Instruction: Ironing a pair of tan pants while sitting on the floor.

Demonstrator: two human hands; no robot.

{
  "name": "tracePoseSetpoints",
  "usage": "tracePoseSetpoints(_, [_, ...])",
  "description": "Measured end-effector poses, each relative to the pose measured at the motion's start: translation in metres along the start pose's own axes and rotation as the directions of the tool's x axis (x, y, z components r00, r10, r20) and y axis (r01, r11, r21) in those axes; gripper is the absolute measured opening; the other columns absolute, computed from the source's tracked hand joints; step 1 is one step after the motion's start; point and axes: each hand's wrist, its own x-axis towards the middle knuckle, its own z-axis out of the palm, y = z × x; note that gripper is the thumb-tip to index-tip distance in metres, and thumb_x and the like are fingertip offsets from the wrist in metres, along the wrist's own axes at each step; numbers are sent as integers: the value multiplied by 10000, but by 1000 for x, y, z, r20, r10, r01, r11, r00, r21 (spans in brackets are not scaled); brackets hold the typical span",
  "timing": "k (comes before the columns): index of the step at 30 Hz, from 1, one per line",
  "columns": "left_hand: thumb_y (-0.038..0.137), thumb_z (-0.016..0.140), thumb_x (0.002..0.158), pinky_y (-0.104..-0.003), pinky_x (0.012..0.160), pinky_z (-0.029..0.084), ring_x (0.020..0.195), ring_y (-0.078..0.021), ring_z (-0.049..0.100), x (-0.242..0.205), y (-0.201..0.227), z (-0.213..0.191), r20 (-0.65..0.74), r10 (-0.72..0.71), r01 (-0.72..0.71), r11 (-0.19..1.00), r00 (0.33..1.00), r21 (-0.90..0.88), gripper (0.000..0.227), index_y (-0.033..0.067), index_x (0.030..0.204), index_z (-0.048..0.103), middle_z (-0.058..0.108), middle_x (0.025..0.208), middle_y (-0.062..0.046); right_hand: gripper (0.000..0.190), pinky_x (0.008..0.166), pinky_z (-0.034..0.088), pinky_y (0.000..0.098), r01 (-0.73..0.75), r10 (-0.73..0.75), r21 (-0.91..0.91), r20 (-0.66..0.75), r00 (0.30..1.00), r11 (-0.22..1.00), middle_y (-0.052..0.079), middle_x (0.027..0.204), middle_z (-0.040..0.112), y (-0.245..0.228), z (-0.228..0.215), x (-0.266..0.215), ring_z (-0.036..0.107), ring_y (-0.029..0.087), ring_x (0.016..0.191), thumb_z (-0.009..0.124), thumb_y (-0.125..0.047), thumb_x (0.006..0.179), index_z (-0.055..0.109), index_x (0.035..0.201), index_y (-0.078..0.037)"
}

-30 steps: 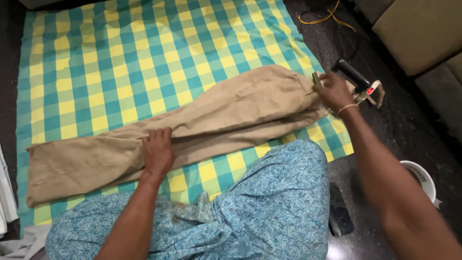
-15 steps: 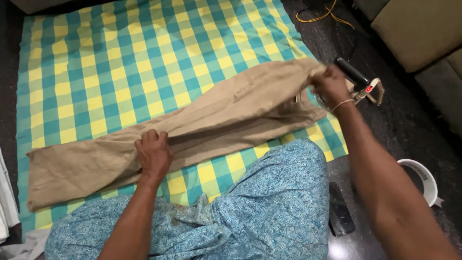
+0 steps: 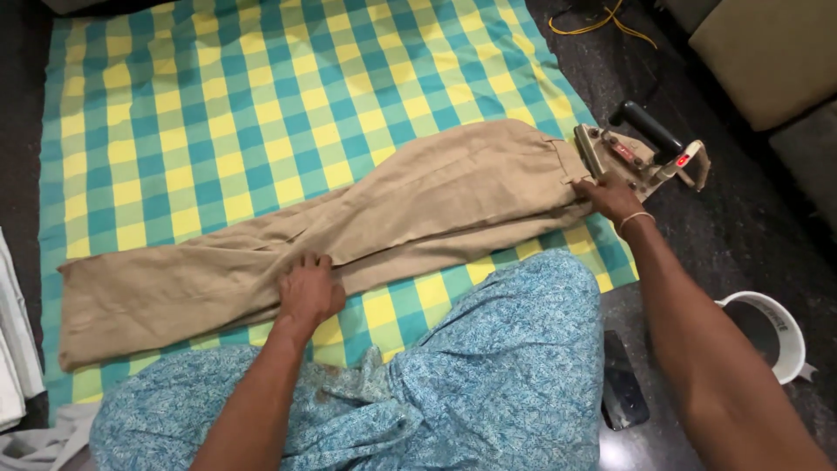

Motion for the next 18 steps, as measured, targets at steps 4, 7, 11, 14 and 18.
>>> tracePoseSetpoints(4, [175,681,702,-589,898,471,1115,-381,600,0,-6,17,-96,138,-133,990,986,57,466,75,1157,673,648,1192,-180,607,708,507,389,-37,35,-172,-12,999,984,137,931,704,-43,-8,-21,646,242,833,774,-488,825,720,1108,47])
tracePoseSetpoints(7, [110,657,726,-567,913,479,1137,-359,600,4,-13,34,-103,180,-172,982,978,77,374,80,1097,692,668,1164,-145,637,765,524,442,-102,114,-310,22,993,945,190,985,718,-54,-6,-25,668,303,893,780,-521,816,722,1134,27])
tracePoseSetpoints(11, [72,647,794,-552,937,487,1131,-336,619,7,-20,45,-107,228,-217,970,968,106,227,91,1006,724,692,1117,-122,598,873,518,412,-21,33,-230,50,998,973,188,1042,737,-50,-1,-26,688,300,964,788,-478,807,726,1131,22])
tracePoseSetpoints(14, [69,671,750,-531,952,483,1130,-335,615,6,-16,34,-119,248,-237,966,961,103,239,97,980,731,700,1075,-108,495,866,523,414,-58,68,-153,62,996,987,166,1028,733,-59,0,-33,680,285,945,759,-401,858,737,1107,26])
tracePoseSetpoints(18, [102,684,784,-516,960,476,1141,-338,610,5,-17,16,-143,207,-208,978,968,4,202,101,979,734,689,1083,-125,348,872,558,399,-104,103,23,49,993,994,150,1007,720,-72,-29,-21,682,259,920,729,-293,921,714,1072,21])
